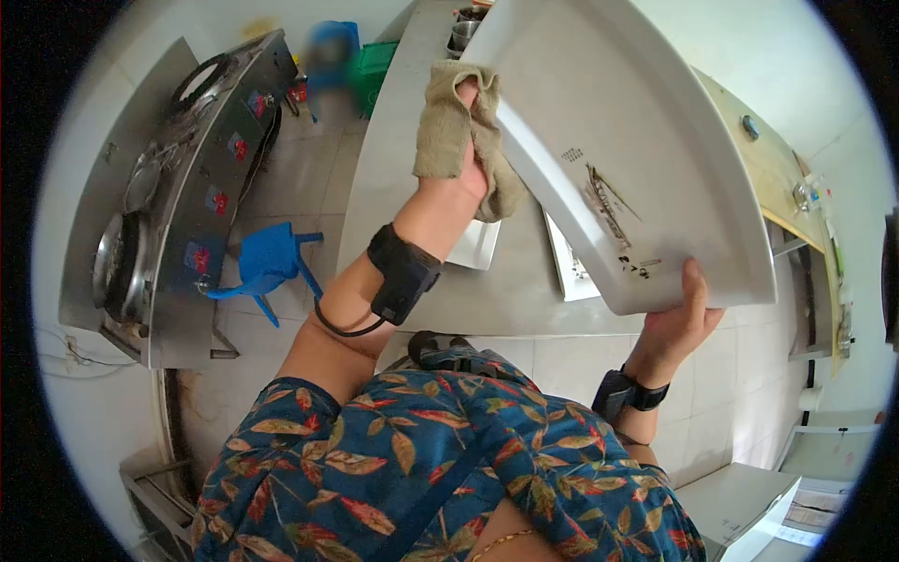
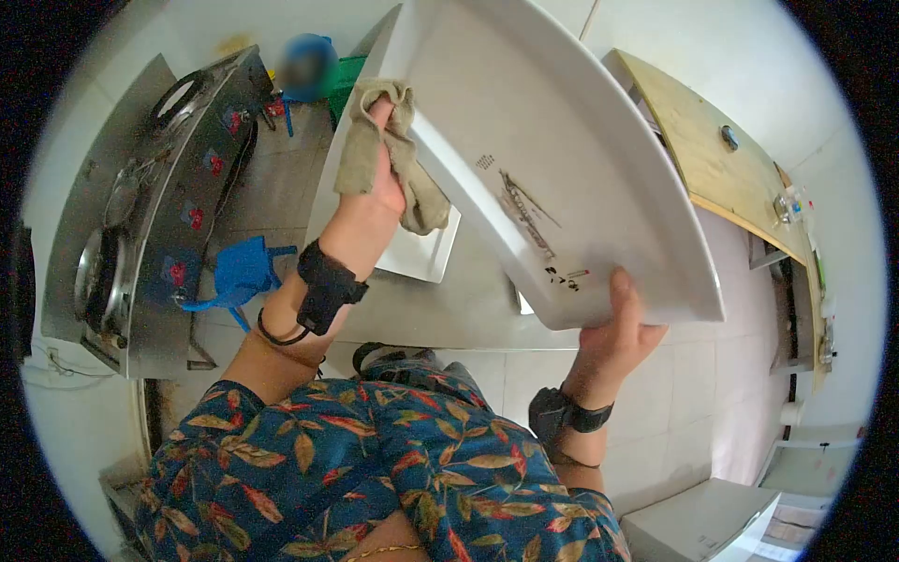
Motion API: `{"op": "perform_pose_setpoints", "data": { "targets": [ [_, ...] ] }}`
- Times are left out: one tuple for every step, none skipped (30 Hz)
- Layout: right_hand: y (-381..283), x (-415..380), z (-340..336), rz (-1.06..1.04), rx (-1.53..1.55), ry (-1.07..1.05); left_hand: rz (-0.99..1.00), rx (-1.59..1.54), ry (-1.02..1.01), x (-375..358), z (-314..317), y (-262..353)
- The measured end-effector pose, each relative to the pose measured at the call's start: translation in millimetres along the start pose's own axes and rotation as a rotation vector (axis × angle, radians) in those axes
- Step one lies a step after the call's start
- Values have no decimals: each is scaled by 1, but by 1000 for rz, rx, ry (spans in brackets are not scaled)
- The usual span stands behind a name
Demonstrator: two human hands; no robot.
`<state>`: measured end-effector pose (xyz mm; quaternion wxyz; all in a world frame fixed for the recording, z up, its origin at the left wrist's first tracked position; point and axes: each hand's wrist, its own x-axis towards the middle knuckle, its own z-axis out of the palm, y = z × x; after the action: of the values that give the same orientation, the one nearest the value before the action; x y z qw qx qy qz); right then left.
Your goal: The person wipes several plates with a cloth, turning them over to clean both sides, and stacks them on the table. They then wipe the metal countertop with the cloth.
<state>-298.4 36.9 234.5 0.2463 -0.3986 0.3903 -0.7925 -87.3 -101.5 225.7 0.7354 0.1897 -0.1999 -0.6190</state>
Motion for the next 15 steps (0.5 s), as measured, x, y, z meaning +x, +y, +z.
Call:
{"op": "perform_pose_setpoints", "data": {
  "targets": [
    [1, -6, 3, -27, 15, 0, -3, -21, 38, -3, 3, -3],
    [3, -9, 7, -53, 31, -2, -4, -43, 76, -8, 6, -6],
    [6, -10, 10, -53, 63, -3, -5, -64, 113, -13, 10, -9],
    [9, -7, 8, -50, 95, -2, -51, -57, 108, -19, 17, -19],
    [12, -9, 8, -47, 127, 2, -100, -48, 101, -27, 18, -26],
    [14, -9, 10, -36, 140, 8, -151, -36, 92, -37, 19, -34],
    [18, -8, 14, -26, 153, 15, -192, -40, 96, -50, 20, -44],
    [21, -7, 19, -18, 165, 22, -233, -45, 99, -64, 21, -53],
    [20, -7, 24, -9, 196, 19, -282, -60, 73, -74, 17, -64],
    [18, -7, 31, 2, 225, 17, -334, -77, 47, -83, 11, -76],
    [17, -7, 37, 12, 253, 14, -293, 31, -27, -91, 5, -88],
    [19, -5, 40, -15, 223, 27, -253, 139, -100, -100, 4, -95],
    [23, -2, 43, -42, 193, 42, -213, 247, -175, -105, 2, -100],
    [27, 0, 43, -70, 162, 58, -286, 225, -181, -107, -1, -105],
    [29, 3, 39, -72, 56, 31, -363, 204, -185, -110, 3, -103]
  ]
}}
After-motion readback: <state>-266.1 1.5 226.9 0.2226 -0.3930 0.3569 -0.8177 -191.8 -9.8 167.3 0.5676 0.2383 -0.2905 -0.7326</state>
